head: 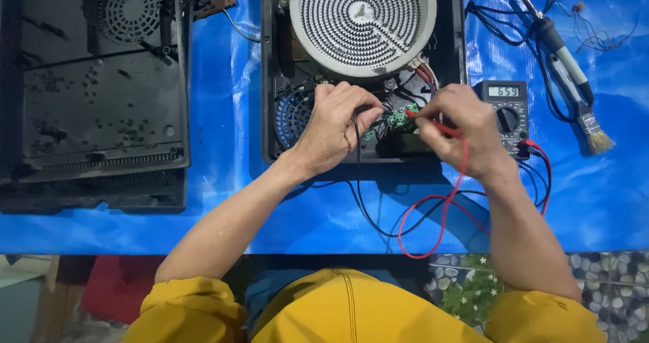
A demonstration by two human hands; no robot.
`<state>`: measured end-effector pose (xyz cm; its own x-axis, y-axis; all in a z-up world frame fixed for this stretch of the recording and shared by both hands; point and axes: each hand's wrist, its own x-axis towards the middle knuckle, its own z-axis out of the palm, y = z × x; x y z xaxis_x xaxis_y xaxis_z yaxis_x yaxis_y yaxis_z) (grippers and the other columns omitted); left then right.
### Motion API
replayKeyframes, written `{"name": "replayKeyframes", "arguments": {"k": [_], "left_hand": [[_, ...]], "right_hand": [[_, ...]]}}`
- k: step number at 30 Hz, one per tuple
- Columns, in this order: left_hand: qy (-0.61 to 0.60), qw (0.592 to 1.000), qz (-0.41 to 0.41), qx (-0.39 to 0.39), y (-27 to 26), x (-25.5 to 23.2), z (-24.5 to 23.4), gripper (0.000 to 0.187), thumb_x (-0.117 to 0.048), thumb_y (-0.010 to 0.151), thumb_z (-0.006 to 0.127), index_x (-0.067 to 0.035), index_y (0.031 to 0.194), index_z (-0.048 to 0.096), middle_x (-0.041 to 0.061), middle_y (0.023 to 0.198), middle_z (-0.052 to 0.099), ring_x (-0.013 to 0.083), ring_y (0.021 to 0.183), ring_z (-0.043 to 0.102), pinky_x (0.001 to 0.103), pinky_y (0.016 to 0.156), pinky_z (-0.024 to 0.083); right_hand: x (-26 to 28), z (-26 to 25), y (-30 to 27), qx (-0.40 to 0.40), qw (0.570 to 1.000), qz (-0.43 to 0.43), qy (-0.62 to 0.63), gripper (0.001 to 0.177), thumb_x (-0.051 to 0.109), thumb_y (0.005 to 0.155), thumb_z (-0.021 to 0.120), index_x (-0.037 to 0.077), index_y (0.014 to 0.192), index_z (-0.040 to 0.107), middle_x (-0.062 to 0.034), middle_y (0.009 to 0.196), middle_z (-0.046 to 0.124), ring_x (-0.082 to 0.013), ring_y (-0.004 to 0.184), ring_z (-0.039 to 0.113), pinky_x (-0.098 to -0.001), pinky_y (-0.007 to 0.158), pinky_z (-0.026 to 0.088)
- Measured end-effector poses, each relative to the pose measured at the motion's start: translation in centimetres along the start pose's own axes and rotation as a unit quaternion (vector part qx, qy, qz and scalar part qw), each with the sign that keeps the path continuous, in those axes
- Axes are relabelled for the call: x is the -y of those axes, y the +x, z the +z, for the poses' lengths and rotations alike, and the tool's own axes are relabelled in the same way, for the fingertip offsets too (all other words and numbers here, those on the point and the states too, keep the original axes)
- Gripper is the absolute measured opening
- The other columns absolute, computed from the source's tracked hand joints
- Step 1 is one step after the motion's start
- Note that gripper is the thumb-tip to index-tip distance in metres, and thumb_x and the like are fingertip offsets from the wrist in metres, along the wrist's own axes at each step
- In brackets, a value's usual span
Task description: Testing the internal circuitry of an induction cooker using a digital multimeter to diagnose functionality.
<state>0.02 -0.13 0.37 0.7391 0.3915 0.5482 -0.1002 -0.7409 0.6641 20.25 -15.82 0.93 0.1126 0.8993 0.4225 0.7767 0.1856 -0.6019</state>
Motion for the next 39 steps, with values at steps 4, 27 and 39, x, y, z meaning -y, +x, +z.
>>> {"name": "replayKeyframes", "arguments": {"k": [4, 27, 39], "left_hand": [[-0.007, 1.000, 0.002, 0.004, -0.1, 0.1, 0.1, 0.015, -0.030, 0.107, 0.059, -0.018, 0.102, 0.065, -0.004, 0.086, 0.065, 0.0159, 0.087, 0.064, 0.032, 0.094, 0.037], [-0.002, 0.997, -0.006, 0.072, -0.1, -0.3, -0.3, 0.016, -0.033, 0.107, 0.057, -0.018, 0.106, 0.065, -0.002, 0.091, 0.068, 0.0179, 0.095, 0.065, 0.035, 0.097, 0.036], [-0.007, 0.997, -0.005, 0.072, 0.0, -0.4, -0.3, 0.016, -0.032, 0.107, 0.057, -0.019, 0.108, 0.065, -0.002, 0.093, 0.068, 0.0173, 0.097, 0.064, 0.034, 0.097, 0.036]], "right_hand": [[-1.9, -1.0, -0.5, -0.017, 1.000, 0.011, 0.014, 0.009, 0.013, 0.098, 0.073, 0.006, 0.092, 0.072, -0.0118, 0.078, 0.067, -0.0338, 0.082, 0.069, -0.0525, 0.101, 0.053], [-1.6, 0.3, -0.4, -0.007, 1.000, -0.001, 0.027, 0.006, 0.008, 0.091, 0.073, 0.006, 0.085, 0.072, -0.0148, 0.076, 0.068, -0.0419, 0.091, 0.071, -0.0529, 0.100, 0.052], [-1.4, 0.4, -0.4, -0.002, 0.999, 0.011, 0.040, 0.011, 0.010, 0.092, 0.074, 0.004, 0.083, 0.071, -0.0160, 0.073, 0.067, -0.0410, 0.083, 0.070, -0.0558, 0.101, 0.052]]}}
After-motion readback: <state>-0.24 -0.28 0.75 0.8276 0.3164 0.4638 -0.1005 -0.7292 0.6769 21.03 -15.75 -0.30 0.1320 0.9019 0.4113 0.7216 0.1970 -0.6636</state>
